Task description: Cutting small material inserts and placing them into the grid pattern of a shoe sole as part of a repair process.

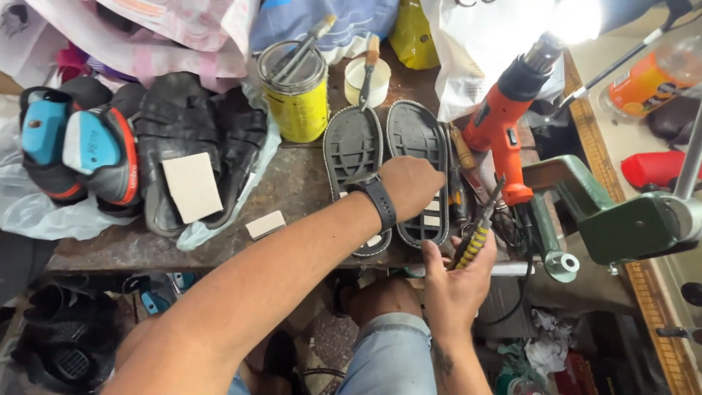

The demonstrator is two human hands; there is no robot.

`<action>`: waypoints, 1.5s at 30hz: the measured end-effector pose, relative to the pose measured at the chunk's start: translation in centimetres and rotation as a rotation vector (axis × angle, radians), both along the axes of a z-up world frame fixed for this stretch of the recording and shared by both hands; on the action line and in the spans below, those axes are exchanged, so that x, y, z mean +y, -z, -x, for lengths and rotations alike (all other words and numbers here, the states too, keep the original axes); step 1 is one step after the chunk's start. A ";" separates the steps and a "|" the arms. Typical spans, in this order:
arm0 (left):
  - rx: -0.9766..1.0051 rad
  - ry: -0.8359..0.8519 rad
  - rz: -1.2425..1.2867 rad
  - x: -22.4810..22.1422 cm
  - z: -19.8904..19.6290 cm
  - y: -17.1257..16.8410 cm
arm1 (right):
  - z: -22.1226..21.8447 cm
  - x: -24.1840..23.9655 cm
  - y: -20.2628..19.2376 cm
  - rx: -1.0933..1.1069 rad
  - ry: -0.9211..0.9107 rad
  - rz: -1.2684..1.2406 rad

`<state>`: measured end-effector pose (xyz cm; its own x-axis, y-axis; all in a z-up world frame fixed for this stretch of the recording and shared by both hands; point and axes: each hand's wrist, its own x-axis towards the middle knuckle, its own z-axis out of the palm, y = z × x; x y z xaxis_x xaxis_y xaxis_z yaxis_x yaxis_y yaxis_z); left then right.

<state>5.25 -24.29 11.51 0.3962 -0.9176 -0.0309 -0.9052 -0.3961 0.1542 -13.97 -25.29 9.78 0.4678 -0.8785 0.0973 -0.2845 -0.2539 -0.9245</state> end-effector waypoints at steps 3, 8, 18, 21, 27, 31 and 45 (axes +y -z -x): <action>-0.022 -0.043 -0.147 -0.8 -0.5 1.2 | 0.0 -0.5 1.1 0.019 -0.017 0.013; -0.064 -0.023 -0.195 -0.1 -1.4 1.8 | 0.1 -0.6 0.5 0.023 -0.066 -0.013; -0.175 0.012 0.095 2.2 -0.7 3.7 | 0.1 -0.9 0.2 0.068 -0.089 -0.010; -0.189 0.005 0.085 2.4 0.0 2.3 | 0.0 -1.0 -0.3 0.095 -0.091 0.022; 0.014 -0.013 0.316 10.0 -1.4 -0.5 | 2.7 -0.4 -1.5 0.090 -0.123 0.050; -0.144 -0.432 0.480 21.8 -0.8 -0.6 | 5.6 2.3 -0.7 -0.001 -0.280 0.073; 0.006 -0.547 0.583 27.4 3.2 6.8 | -1.2 13.0 2.7 0.343 -0.818 0.713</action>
